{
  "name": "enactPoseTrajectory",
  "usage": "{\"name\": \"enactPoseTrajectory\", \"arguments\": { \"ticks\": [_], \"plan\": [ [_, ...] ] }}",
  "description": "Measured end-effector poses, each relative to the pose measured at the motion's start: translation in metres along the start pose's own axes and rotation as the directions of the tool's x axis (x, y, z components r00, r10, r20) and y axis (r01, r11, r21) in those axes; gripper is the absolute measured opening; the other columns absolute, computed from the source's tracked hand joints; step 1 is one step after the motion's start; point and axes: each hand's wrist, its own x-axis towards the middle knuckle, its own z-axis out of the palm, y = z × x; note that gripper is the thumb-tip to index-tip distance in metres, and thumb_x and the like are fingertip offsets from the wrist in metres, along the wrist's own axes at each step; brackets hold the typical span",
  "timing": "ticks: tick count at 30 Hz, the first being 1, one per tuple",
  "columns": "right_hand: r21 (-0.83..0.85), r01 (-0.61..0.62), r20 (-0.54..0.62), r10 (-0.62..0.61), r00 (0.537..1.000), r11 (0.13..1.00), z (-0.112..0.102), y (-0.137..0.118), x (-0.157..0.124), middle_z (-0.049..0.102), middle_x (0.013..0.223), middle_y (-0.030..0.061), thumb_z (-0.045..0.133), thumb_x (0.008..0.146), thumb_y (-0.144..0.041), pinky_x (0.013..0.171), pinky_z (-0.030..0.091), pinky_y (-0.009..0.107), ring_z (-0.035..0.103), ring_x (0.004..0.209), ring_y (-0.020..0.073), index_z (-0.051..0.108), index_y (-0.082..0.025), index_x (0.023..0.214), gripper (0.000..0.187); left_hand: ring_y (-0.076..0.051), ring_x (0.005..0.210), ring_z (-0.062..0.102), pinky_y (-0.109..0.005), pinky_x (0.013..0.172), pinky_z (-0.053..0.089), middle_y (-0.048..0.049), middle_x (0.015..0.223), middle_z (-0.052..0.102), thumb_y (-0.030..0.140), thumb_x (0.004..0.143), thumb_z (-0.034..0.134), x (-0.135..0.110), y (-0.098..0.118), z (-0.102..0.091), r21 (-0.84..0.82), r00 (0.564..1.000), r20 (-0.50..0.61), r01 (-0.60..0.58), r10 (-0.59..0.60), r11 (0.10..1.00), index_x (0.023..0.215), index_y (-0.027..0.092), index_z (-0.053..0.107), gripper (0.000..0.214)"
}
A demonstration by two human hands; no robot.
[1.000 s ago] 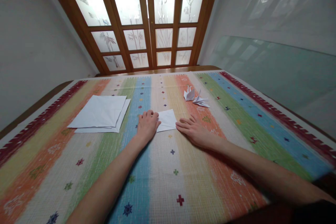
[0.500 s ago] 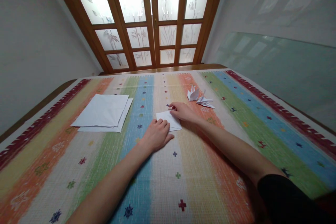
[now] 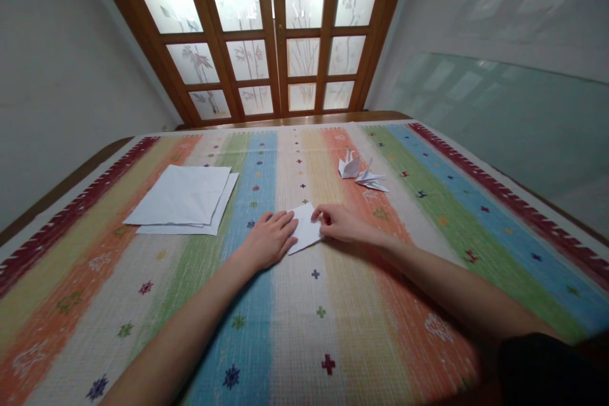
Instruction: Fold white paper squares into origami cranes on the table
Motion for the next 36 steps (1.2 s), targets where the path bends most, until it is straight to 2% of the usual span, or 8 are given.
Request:
{"name": "enactPoseTrajectory", "arguments": {
  "ticks": [4,7,11,14,18,25,29,36],
  "plan": [
    [0.259,-0.098,0.085,0.078,0.993,0.961,0.001,0.009,0.001,0.055,0.06,-0.0018,0.048,0.076,-0.007,0.052,0.035,0.022,0.047,0.051,0.0096,0.069,-0.012,0.096,0.029,-0.028,0.136,0.04,-0.046,0.108,0.033,-0.0115,0.147,0.046,0.037,0.098,0.038,-0.001,-0.004,0.006,-0.026,0.999,0.011,0.036,-0.035,0.999,0.131,0.02,0.052,0.04],
    [0.336,-0.07,0.123,0.03,0.992,0.939,-0.003,0.014,0.0,0.058,0.065,-0.0006,0.05,0.077,-0.009,0.054,0.038,0.023,0.051,0.055,0.0102,0.069,-0.013,0.101,0.031,-0.029,0.138,0.038,-0.049,0.111,0.03,-0.0092,0.149,0.044,0.039,0.097,0.038,-0.001,-0.007,0.008,-0.063,0.998,0.029,0.052,-0.051,0.997,0.133,0.023,0.051,0.042],
    [0.183,0.151,0.033,-0.159,0.987,0.971,-0.006,0.013,-0.003,0.061,0.081,0.003,0.058,0.077,-0.011,0.063,0.042,0.024,0.054,0.066,0.0111,0.071,-0.014,0.092,0.02,-0.029,0.14,0.036,-0.051,0.113,0.028,-0.0085,0.151,0.042,0.041,0.096,0.039,-0.001,-0.008,0.008,-0.096,0.996,0.053,0.072,-0.067,0.993,0.136,0.025,0.05,0.045],
    [0.042,0.218,-0.028,-0.217,0.976,0.975,-0.004,0.007,0.001,0.058,0.083,0.0039,0.058,0.086,-0.02,0.067,0.041,0.025,0.055,0.072,0.0124,0.07,-0.014,0.077,0.016,-0.03,0.143,0.031,-0.052,0.115,0.024,-0.0092,0.154,0.038,0.043,0.094,0.041,-0.003,-0.007,0.007,-0.098,0.994,0.086,0.081,-0.073,0.992,0.139,0.023,0.047,0.049],
    [-0.123,0.147,-0.055,-0.155,0.986,0.981,0.0,-0.002,0.007,0.058,0.08,0.0036,0.059,0.089,-0.023,0.066,0.039,0.024,0.054,0.07,0.0124,0.066,-0.013,0.072,0.02,-0.03,0.145,0.025,-0.053,0.116,0.02,-0.01,0.157,0.031,0.043,0.093,0.042,-0.005,-0.006,0.006,-0.098,0.99,0.125,0.077,-0.064,0.992,0.144,0.022,0.041,0.055],
    [-0.357,0.054,-0.068,-0.084,0.994,0.933,0.008,-0.007,0.005,0.063,0.088,0.0075,0.056,0.093,-0.028,0.07,0.039,0.026,0.057,0.076,0.0158,0.068,-0.013,0.081,0.022,-0.026,0.145,0.027,-0.052,0.117,0.019,-0.006,0.156,0.035,0.04,0.1,0.023,-0.002,-0.003,0.008,-0.135,0.983,0.13,0.146,-0.128,0.98,0.141,0.025,0.044,0.049],
    [-0.453,0.01,-0.069,-0.046,0.997,0.891,0.01,-0.011,0.004,0.065,0.092,0.0089,0.054,0.094,-0.032,0.072,0.039,0.027,0.059,0.081,0.018,0.068,-0.014,0.084,0.025,-0.027,0.145,0.026,-0.054,0.116,0.02,-0.0076,0.155,0.036,0.041,0.099,0.028,0.0,0.001,0.008,-0.117,0.979,0.123,0.176,-0.161,0.977,0.14,0.024,0.046,0.048],
    [-0.531,-0.036,-0.084,-0.011,0.996,0.846,0.012,-0.019,0.005,0.067,0.096,0.0124,0.049,0.095,-0.033,0.074,0.039,0.032,0.062,0.086,0.0228,0.07,-0.014,0.087,0.03,-0.033,0.145,0.026,-0.058,0.114,0.02,-0.0128,0.156,0.033,0.041,0.095,0.037,-0.003,0.004,0.01,-0.068,0.989,0.093,0.119,-0.112,0.991,0.143,0.019,0.041,0.053]
  ]
}}
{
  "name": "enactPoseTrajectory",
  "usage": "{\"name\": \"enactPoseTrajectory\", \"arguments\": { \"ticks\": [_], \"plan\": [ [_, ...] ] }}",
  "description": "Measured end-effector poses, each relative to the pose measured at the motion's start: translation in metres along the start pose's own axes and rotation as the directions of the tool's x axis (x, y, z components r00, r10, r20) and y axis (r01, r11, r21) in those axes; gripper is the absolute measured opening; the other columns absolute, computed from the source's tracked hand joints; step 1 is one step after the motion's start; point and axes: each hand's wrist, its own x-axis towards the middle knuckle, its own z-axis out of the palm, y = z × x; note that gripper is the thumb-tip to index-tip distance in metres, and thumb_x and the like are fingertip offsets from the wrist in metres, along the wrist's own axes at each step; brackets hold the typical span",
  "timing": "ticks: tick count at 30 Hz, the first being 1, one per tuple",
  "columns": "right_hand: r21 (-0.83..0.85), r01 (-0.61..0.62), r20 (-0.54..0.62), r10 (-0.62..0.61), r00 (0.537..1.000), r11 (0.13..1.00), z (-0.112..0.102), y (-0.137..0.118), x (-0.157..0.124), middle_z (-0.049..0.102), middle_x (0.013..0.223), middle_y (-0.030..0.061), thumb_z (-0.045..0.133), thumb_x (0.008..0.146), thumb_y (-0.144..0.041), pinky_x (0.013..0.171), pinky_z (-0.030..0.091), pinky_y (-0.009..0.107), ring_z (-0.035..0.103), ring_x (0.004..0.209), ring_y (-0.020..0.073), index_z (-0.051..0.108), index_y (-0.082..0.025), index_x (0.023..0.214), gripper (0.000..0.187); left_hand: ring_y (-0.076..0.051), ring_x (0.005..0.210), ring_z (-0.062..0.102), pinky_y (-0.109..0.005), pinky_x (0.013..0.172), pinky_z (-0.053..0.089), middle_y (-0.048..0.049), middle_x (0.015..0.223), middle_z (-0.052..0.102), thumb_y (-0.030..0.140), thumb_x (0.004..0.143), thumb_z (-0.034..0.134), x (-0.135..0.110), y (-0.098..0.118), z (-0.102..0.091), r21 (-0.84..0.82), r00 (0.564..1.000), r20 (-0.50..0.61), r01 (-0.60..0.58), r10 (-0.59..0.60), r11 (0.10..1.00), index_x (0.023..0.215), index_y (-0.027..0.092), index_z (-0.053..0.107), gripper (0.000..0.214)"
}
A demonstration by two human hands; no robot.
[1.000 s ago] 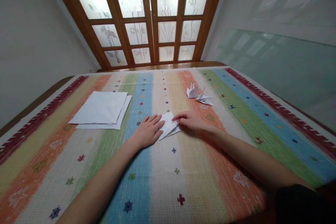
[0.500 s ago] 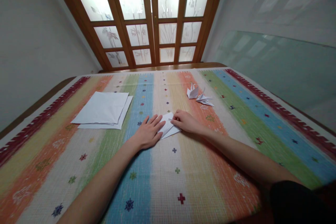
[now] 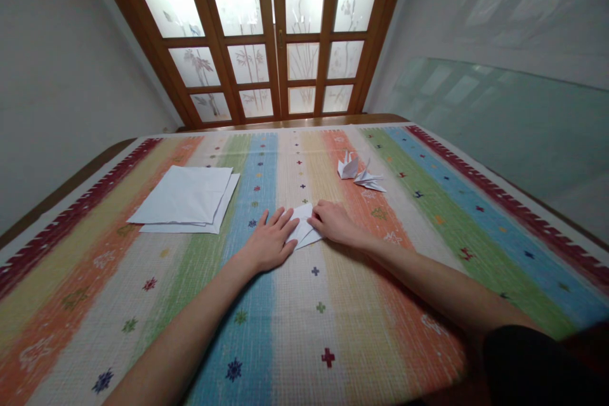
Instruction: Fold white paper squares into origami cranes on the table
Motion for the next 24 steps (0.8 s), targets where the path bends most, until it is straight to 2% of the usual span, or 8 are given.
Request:
{"name": "enactPoseTrajectory", "arguments": {
  "ticks": [6,9,12,16,20,24],
  "plan": [
    [-0.011,-0.001,-0.014,0.001,1.0,1.0,0.004,0.003,0.001,0.068,0.096,0.0123,0.05,0.095,-0.036,0.074,0.037,0.032,0.062,0.087,0.0227,0.069,-0.015,0.087,0.03,-0.032,0.146,0.024,-0.058,0.114,0.017,-0.01,0.158,0.029,0.035,0.097,0.031,0.0,0.001,0.0,0.053,0.997,0.005,-0.078,0.078,0.996,0.15,0.028,0.028,0.054],
    [-0.028,-0.008,-0.045,0.007,0.999,1.0,0.007,0.005,0.0,0.067,0.098,0.0124,0.05,0.096,-0.04,0.077,0.035,0.033,0.061,0.092,0.0242,0.068,-0.015,0.09,0.031,-0.027,0.147,0.023,-0.053,0.117,0.016,-0.0074,0.158,0.029,0.034,0.098,0.029,0.001,0.001,0.0,0.055,0.992,0.037,-0.126,0.124,0.991,0.151,0.025,0.025,0.054],
    [-0.047,-0.006,-0.069,0.003,0.998,0.999,0.009,0.006,-0.002,0.067,0.102,0.012,0.049,0.097,-0.039,0.08,0.034,0.035,0.059,0.097,0.0257,0.067,-0.015,0.094,0.03,-0.025,0.147,0.022,-0.05,0.117,0.018,-0.0045,0.158,0.03,0.032,0.098,0.029,0.0,0.001,-0.002,0.043,0.987,0.063,-0.152,0.149,0.987,0.151,0.024,0.027,0.053],
    [-0.063,-0.032,-0.106,0.025,0.994,0.998,0.012,0.01,0.0,0.066,0.104,0.0125,0.048,0.097,-0.038,0.08,0.032,0.036,0.057,0.1,0.0269,0.066,-0.015,0.095,0.03,-0.027,0.146,0.023,-0.052,0.116,0.02,-0.0014,0.158,0.03,0.031,0.098,0.029,-0.001,0.003,-0.003,0.039,0.983,0.072,-0.171,0.168,0.985,0.148,0.026,0.033,0.05],
    [-0.063,-0.033,-0.134,0.024,0.991,0.997,0.016,0.015,0.002,0.065,0.105,0.0125,0.05,0.096,-0.038,0.08,0.031,0.036,0.055,0.1,0.0266,0.066,-0.016,0.093,0.028,-0.029,0.146,0.023,-0.054,0.115,0.021,0.0006,0.157,0.033,0.031,0.099,0.03,-0.002,0.003,-0.002,0.03,0.98,0.067,-0.188,0.186,0.982,0.148,0.03,0.033,0.05],
    [0.016,-0.033,-0.139,0.034,0.99,0.999,0.016,0.018,0.004,0.066,0.1,0.0111,0.051,0.095,-0.037,0.082,0.033,0.037,0.056,0.098,0.0257,0.065,-0.016,0.087,0.026,-0.03,0.147,0.018,-0.056,0.115,0.017,0.0019,0.158,0.031,0.043,0.099,0.031,-0.003,0.002,-0.003,0.0,0.976,0.095,-0.197,0.197,0.98,0.149,0.034,0.03,0.051]
  ]
}}
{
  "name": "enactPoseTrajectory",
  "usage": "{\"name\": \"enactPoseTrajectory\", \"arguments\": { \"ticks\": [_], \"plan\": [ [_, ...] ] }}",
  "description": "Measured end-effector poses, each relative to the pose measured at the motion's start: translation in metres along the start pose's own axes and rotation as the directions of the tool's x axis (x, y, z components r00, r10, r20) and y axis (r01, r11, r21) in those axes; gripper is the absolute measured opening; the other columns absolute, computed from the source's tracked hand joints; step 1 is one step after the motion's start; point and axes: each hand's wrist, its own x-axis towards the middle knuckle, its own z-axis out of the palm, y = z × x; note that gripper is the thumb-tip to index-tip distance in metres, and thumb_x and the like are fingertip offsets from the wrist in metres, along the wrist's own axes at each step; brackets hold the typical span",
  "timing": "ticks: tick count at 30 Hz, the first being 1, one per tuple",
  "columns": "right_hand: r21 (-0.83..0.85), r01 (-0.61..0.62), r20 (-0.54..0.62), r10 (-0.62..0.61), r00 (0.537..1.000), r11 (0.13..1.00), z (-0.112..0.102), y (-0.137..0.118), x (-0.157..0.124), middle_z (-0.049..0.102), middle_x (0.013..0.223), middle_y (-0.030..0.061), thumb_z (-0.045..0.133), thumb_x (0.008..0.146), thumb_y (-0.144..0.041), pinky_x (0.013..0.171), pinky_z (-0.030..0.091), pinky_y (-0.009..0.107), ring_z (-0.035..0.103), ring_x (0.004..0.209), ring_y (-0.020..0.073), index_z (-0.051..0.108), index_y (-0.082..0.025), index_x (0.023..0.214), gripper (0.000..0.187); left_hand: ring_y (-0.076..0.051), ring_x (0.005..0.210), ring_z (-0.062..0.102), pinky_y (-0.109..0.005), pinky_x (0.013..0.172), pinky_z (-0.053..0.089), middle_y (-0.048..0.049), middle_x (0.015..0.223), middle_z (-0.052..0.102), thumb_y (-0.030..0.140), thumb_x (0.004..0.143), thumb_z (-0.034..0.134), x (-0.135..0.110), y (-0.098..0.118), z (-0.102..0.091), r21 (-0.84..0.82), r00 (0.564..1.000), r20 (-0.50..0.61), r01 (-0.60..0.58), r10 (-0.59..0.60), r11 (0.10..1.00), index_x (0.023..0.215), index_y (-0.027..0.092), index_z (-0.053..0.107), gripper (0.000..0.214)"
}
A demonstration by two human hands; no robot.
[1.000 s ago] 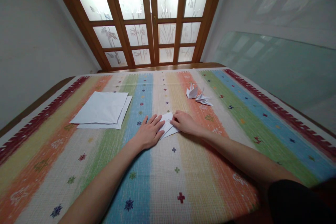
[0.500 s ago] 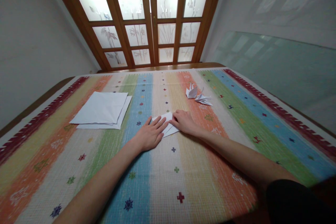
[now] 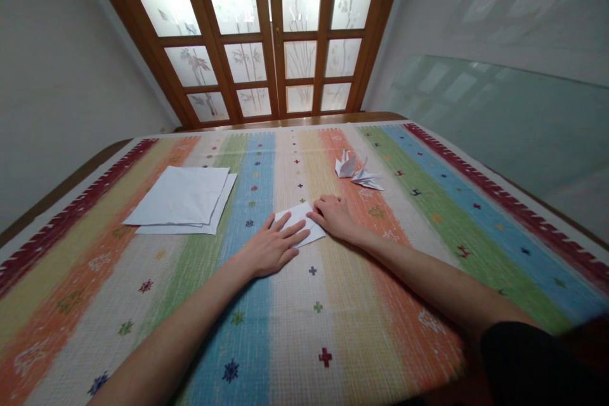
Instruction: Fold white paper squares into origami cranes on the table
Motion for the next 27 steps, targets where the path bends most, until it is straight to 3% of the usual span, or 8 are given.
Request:
{"name": "enactPoseTrajectory", "arguments": {
  "ticks": [3,7,9,12,16,20,23,27],
  "plan": [
    [0.149,-0.004,-0.004,0.004,1.0,0.989,-0.003,0.005,0.001,0.067,0.097,0.0097,0.049,0.095,-0.033,0.083,0.036,0.037,0.057,0.095,0.0234,0.063,-0.016,0.09,0.023,-0.03,0.148,0.015,-0.055,0.116,0.014,-0.0001,0.158,0.028,0.058,0.096,0.029,-0.001,0.0,-0.001,-0.025,1.0,0.004,0.001,-0.001,1.0,0.15,0.033,0.027,0.059],
    [0.31,0.068,-0.061,-0.051,0.997,0.948,-0.005,0.013,-0.009,0.066,0.111,0.0128,0.044,0.096,-0.028,0.09,0.042,0.037,0.059,0.103,0.0225,0.06,-0.015,0.114,0.028,-0.031,0.149,0.013,-0.055,0.116,0.012,-0.0028,0.159,0.026,0.065,0.093,0.031,-0.002,0.0,-0.002,-0.04,1.0,0.016,-0.004,0.004,0.999,0.152,0.032,0.023,0.068],
    [0.255,0.174,-0.108,-0.151,0.983,0.951,-0.002,0.014,-0.023,0.059,0.128,0.0166,0.046,0.095,-0.032,0.1,0.039,0.042,0.053,0.119,0.0255,0.054,-0.014,0.128,0.039,-0.031,0.149,0.012,-0.056,0.117,0.011,-0.0041,0.16,0.024,0.067,0.091,0.032,-0.001,0.001,-0.001,-0.047,1.0,0.017,-0.003,0.003,0.999,0.152,0.03,0.022,0.072],
    [0.138,0.347,-0.005,-0.35,0.937,0.928,0.004,0.006,-0.049,0.042,0.148,0.0207,0.047,0.094,-0.044,0.113,0.027,0.05,0.036,0.138,0.0302,0.043,-0.009,0.141,0.059,-0.032,0.149,0.01,-0.056,0.117,0.009,-0.006,0.16,0.022,0.068,0.09,0.032,-0.001,0.003,0.0,-0.054,1.0,0.016,0.014,-0.013,0.998,0.153,0.026,0.018,0.077],
    [0.067,0.351,0.102,-0.356,0.929,0.934,0.007,-0.007,-0.069,0.033,0.153,0.0219,0.043,0.093,-0.058,0.116,0.021,0.053,0.026,0.144,0.0331,0.032,-0.01,0.149,0.075,-0.031,0.149,0.01,-0.054,0.118,0.01,-0.0112,0.159,0.023,0.069,0.089,0.036,-0.003,0.004,0.001,-0.057,1.0,0.001,0.031,-0.031,0.998,0.154,0.02,0.016,0.084],
    [0.063,0.377,0.141,-0.383,0.913,0.924,0.001,-0.015,-0.071,0.029,0.155,0.022,0.045,0.089,-0.066,0.114,0.02,0.057,0.023,0.145,0.0378,0.037,-0.019,0.148,0.076,-0.024,0.146,0.025,-0.047,0.119,0.016,-0.0152,0.156,0.029,0.051,0.095,0.035,-0.004,-0.001,0.004,-0.168,0.992,-0.087,0.076,-0.092,0.983,0.153,0.015,0.013,0.072],
    [0.063,0.379,0.151,-0.384,0.911,0.923,-0.003,-0.018,-0.069,0.029,0.155,0.023,0.048,0.084,-0.071,0.112,0.021,0.059,0.025,0.143,0.0409,0.039,-0.022,0.147,0.081,-0.018,0.14,0.039,-0.043,0.117,0.025,-0.0115,0.151,0.042,0.031,0.099,0.029,-0.002,-0.004,0.009,-0.261,0.971,-0.176,0.114,-0.163,0.959,0.15,0.018,0.024,0.053],
    [0.053,0.383,0.157,-0.386,0.909,0.922,-0.005,-0.02,-0.068,0.032,0.153,0.0237,0.051,0.078,-0.076,0.111,0.019,0.063,0.028,0.141,0.0448,0.038,-0.025,0.148,0.087,-0.019,0.141,0.035,-0.044,0.117,0.027,-0.0094,0.149,0.045,0.024,0.096,0.03,0.001,-0.006,0.012,-0.241,0.971,-0.182,0.108,-0.155,0.965,0.145,0.018,0.036,0.049]
  ]
}}
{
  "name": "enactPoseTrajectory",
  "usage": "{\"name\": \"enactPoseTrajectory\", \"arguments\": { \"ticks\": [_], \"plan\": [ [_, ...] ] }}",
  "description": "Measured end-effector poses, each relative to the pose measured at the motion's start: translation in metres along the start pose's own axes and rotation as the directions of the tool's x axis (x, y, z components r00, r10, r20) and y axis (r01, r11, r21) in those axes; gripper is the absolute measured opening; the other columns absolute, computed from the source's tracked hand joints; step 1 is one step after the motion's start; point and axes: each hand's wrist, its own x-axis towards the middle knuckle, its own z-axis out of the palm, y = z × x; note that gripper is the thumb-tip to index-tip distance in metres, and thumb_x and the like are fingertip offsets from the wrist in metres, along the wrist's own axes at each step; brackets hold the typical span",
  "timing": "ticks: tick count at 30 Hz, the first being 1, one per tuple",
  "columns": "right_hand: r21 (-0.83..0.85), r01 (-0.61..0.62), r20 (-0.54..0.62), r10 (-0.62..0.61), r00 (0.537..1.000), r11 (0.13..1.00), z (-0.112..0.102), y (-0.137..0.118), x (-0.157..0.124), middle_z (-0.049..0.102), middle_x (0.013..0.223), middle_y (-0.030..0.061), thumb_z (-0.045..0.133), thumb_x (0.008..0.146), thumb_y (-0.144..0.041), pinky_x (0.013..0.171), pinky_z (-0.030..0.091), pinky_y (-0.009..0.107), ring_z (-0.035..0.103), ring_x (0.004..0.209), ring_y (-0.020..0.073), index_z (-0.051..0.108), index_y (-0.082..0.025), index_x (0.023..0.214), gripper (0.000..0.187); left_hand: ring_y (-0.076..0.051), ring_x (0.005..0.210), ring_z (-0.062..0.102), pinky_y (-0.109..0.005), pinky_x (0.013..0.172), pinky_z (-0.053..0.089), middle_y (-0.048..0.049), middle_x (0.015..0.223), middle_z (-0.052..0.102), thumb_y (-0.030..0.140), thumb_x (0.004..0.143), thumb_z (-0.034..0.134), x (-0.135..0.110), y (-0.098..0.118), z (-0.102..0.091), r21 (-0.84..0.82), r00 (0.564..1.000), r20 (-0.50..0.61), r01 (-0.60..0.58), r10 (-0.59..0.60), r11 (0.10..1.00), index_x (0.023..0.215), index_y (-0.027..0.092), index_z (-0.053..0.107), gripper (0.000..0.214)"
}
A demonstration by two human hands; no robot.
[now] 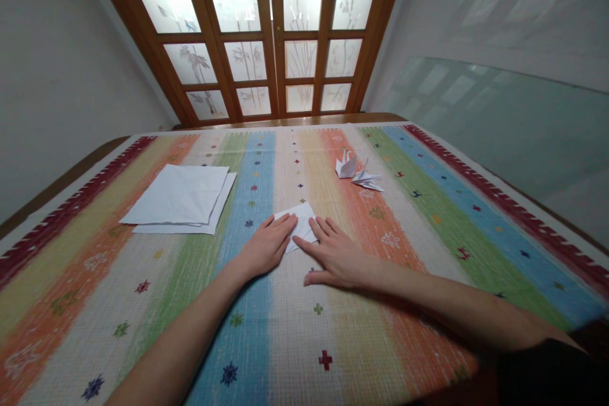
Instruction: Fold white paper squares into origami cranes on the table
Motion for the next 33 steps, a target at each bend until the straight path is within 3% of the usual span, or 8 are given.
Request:
{"name": "enactPoseTrajectory", "arguments": {
  "ticks": [4,9,13,16,20,25,30,33],
  "plan": [
    [0.007,0.033,0.031,-0.033,0.999,0.999,-0.003,-0.001,0.001,0.032,0.154,0.0207,0.052,0.077,-0.076,0.107,0.013,0.071,0.025,0.14,0.0485,0.039,-0.033,0.147,0.082,-0.017,0.142,0.035,-0.042,0.118,0.026,-0.0077,0.151,0.043,0.016,0.091,0.03,0.0,0.001,-0.002,-0.008,0.999,0.04,0.031,-0.031,0.999,0.147,0.018,0.033,0.056],
    [0.087,0.009,0.076,-0.016,0.997,0.996,-0.007,0.001,0.001,0.032,0.154,0.018,0.061,0.079,-0.066,0.104,0.015,0.074,0.024,0.14,0.0491,0.046,-0.036,0.141,0.07,-0.019,0.143,0.032,-0.044,0.119,0.024,-0.0095,0.152,0.041,0.023,0.095,0.032,-0.001,0.005,-0.003,0.025,1.0,0.018,0.023,-0.024,0.999,0.145,0.016,0.036,0.051],
    [0.216,-0.112,-0.047,0.125,0.991,0.97,-0.006,0.011,0.003,0.043,0.148,0.0186,0.064,0.085,-0.045,0.109,0.021,0.066,0.035,0.139,0.0377,0.054,-0.025,0.135,0.055,-0.021,0.144,0.03,-0.046,0.118,0.024,-0.0113,0.155,0.035,0.026,0.096,0.035,-0.003,0.008,-0.002,0.038,1.0,-0.005,0.016,-0.016,0.999,0.145,0.017,0.035,0.05],
    [0.34,-0.107,-0.198,0.182,0.963,0.934,-0.003,0.024,0.009,0.048,0.143,0.0194,0.067,0.081,-0.033,0.109,0.031,0.055,0.044,0.133,0.0312,0.046,-0.019,0.141,0.065,-0.026,0.145,0.028,-0.05,0.117,0.025,-0.0144,0.157,0.028,0.034,0.094,0.044,-0.005,0.008,-0.001,0.033,0.993,-0.113,0.029,-0.025,0.999,0.144,0.017,0.036,0.054],
    [0.374,0.001,-0.306,0.122,0.944,0.927,0.002,0.039,0.019,0.056,0.135,0.0162,0.066,0.08,-0.021,0.103,0.04,0.05,0.052,0.124,0.0281,0.032,-0.021,0.148,0.076,-0.032,0.142,0.031,-0.053,0.113,0.031,-0.0154,0.155,0.03,0.035,0.091,0.051,-0.007,0.005,0.001,0.051,0.978,-0.208,-0.016,0.026,0.999,0.136,0.02,0.049,0.047],
    [0.218,0.096,-0.328,-0.019,0.945,0.971,0.009,0.041,0.024,0.064,0.114,0.0116,0.054,0.085,-0.009,0.094,0.047,0.046,0.058,0.107,0.0246,0.048,-0.025,0.138,0.056,-0.032,0.137,0.038,-0.053,0.11,0.036,-0.0147,0.149,0.039,0.032,0.092,0.051,-0.006,0.005,0.003,0.083,0.974,-0.222,-0.038,0.056,0.996,0.12,0.021,0.061,0.031],
    [0.191,0.102,-0.351,-0.029,0.936,0.976,0.007,0.038,0.032,0.052,0.134,0.0183,0.057,0.077,-0.006,0.1,0.042,0.047,0.051,0.121,0.0277,0.046,-0.017,0.139,0.063,-0.032,0.136,0.039,-0.051,0.109,0.038,-0.016,0.147,0.041,0.031,0.09,0.054,-0.006,0.008,0.0,0.096,0.965,-0.258,-0.026,0.05,0.995,0.106,0.018,0.062,0.022],
    [0.224,0.118,-0.314,-0.043,0.949,0.967,0.005,0.037,0.04,0.064,0.118,0.0148,0.057,0.076,-0.003,0.094,0.045,0.041,0.059,0.107,0.0235,0.052,-0.015,0.132,0.057,-0.031,0.13,0.045,-0.05,0.107,0.041,-0.0159,0.14,0.05,0.029,0.089,0.054,-0.006,0.009,0.0,0.095,0.957,-0.289,0.003,0.025,0.995,0.1,0.017,0.061,0.018]
  ]
}}
